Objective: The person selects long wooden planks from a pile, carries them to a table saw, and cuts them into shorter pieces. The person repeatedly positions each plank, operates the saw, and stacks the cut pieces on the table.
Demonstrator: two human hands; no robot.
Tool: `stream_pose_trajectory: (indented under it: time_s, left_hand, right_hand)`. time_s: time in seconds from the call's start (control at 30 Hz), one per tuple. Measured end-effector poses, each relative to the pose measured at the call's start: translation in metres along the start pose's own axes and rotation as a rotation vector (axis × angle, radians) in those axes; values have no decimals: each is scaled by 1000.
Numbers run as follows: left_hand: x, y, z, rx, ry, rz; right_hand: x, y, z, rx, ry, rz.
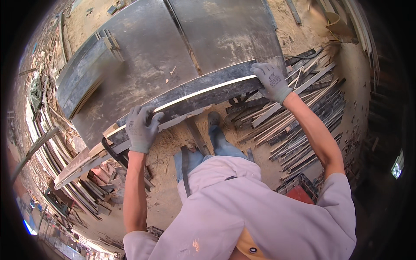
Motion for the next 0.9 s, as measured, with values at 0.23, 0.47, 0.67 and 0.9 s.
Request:
stream_pose_trajectory:
  time_s: [0.23, 0.47, 0.67, 0.9]
  left_hand:
    - [62, -57, 26, 122, -85, 113]
    - [63, -58, 34, 298, 90, 196]
    - [74, -50, 15, 240, 9, 169]
    - [30, -10, -26, -344, -255, 201]
  right_hand:
    - [-33, -59, 40, 327, -83, -64]
    - [-40, -78, 43, 431, -150, -167]
    - [-16, -37, -1, -189, -23, -303]
    - [-13, -17, -33, -190, -277, -176]
Point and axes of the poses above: each hand's wrist, its own z-axis towards the middle knuckle, its own y-axis out of the back of the hand, x = y × z, the point moved 9 cm from there along z, towards the middle knuckle, and after that the axes turned 11 degrees about y, right-handed, at the moved point
